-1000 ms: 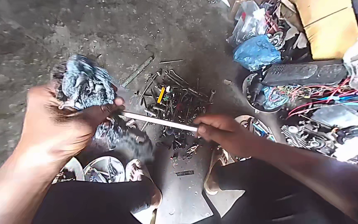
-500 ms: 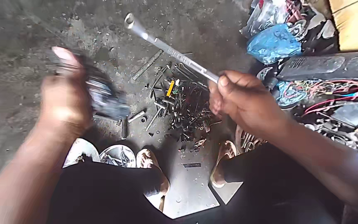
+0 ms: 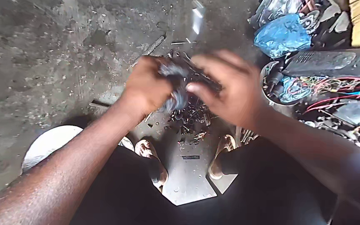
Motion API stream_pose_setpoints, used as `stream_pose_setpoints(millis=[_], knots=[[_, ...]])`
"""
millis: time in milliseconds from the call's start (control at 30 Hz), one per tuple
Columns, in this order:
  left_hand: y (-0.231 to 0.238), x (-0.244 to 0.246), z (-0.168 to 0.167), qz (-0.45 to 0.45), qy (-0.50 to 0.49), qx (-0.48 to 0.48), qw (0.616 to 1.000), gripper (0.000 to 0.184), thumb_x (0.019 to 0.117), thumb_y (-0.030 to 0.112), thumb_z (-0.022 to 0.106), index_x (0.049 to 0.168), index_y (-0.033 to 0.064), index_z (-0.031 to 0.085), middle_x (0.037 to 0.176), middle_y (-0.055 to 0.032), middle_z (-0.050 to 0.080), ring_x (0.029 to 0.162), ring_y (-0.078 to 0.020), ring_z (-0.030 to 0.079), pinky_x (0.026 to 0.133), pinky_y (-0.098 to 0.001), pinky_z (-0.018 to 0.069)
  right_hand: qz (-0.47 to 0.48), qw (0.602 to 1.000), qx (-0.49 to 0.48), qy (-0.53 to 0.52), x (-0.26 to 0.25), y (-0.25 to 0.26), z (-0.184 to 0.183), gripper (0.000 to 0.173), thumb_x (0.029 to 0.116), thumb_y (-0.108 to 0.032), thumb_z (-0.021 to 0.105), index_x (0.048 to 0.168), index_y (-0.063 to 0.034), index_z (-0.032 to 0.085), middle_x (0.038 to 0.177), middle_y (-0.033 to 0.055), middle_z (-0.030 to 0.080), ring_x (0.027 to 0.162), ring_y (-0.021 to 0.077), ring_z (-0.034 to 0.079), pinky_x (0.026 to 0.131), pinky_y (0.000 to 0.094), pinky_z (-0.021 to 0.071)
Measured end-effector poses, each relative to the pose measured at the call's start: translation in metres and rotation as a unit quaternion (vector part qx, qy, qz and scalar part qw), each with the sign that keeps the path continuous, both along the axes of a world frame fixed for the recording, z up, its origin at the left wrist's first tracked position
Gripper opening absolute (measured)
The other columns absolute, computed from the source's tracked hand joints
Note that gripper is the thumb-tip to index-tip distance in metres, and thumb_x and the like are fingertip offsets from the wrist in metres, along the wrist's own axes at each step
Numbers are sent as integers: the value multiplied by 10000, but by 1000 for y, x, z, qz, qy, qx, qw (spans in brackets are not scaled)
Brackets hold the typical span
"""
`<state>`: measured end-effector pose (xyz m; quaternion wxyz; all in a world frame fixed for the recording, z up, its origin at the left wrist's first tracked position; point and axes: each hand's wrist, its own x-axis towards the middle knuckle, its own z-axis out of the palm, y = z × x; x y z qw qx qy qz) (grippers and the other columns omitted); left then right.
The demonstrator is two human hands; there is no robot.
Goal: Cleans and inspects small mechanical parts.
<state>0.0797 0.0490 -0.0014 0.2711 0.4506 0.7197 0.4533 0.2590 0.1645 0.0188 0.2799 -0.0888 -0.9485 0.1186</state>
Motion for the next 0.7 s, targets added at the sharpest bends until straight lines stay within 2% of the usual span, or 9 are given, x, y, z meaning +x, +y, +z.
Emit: stream_pose_setpoints(millis=[67, 133, 167, 233, 300, 400, 467, 633, 700], knots=[[-1, 2, -6, -84, 178, -58, 979, 167, 822, 173, 748, 986, 201, 762, 894, -18, 738, 820, -201, 705, 712, -561, 558, -14, 996, 90, -26, 1, 12, 12, 441, 953, -189, 695, 1378, -83, 643, 1333, 138, 664, 1268, 261, 613, 1097, 413, 477], [-6, 12, -10, -131, 249, -53, 958, 193, 794, 186, 759, 983, 219, 751, 852, 8, 732, 770, -178, 704, 680, -541, 562, 4, 977, 154, -145, 4, 13, 8, 474, 970, -179, 653, 1435, -116, 587, 1296, 146, 680, 1276, 329, 606, 1196, 525, 355], [-9, 17, -10, -138, 267, -40, 953, 205, 756, 193, 760, 955, 234, 735, 801, 47, 710, 718, -132, 683, 639, -488, 554, 11, 966, 167, -196, 5, 9, 0, 477, 958, -153, 647, 1428, -109, 578, 1135, 148, 713, 1107, 346, 668, 1128, 547, 407], [-16, 24, -9, -146, 299, -19, 943, 182, 693, 199, 759, 857, 230, 688, 687, 79, 627, 605, -104, 614, 538, -433, 504, 20, 961, 155, -227, 8, 2, -16, 361, 921, -100, 642, 1279, -68, 622, 769, 122, 659, 678, 332, 672, 636, 497, 550], [-19, 25, -7, -148, 354, 6, 923, 186, 654, 225, 736, 824, 216, 660, 656, 63, 586, 570, -144, 592, 483, -445, 468, 2, 964, 125, -237, 11, 1, -19, 208, 925, -93, 598, 1130, -70, 619, 599, 87, 538, 493, 312, 576, 426, 449, 437], [-28, 12, 4, -122, 450, 40, 884, 217, 782, 262, 676, 971, 157, 695, 806, -74, 660, 685, -323, 667, 496, -552, 463, 22, 959, -14, -283, 12, 12, -3, 296, 956, -306, 653, 1182, -114, 654, 673, 51, 599, 568, 261, 612, 499, 468, 491], [-32, -2, 8, -102, 507, 73, 853, 216, 882, 179, 607, 1072, 94, 663, 910, -166, 679, 802, -411, 679, 571, -578, 478, 81, 937, -177, -291, 12, 26, 1, 278, 932, -389, 741, 1071, -152, 699, 695, -31, 603, 573, 100, 548, 517, 317, 466], [-34, -12, 4, -105, 621, 149, 762, 136, 1030, 78, 521, 1150, 66, 585, 1046, -227, 638, 874, -453, 599, 659, -529, 428, 121, 684, -633, -341, 19, 18, 9, 302, 1094, -169, 452, 1043, -4, 699, 525, -30, 392, 385, 18, 340, 354, 162, 293], [-33, -13, 5, -99, 597, 118, 788, 105, 1026, 95, 522, 1085, 42, 590, 952, -230, 639, 755, -447, 608, 552, -536, 412, 84, 740, -584, -324, 18, 9, 10, 305, 1092, -180, 483, 957, -25, 708, 520, -15, 417, 381, 34, 345, 346, 175, 293]])
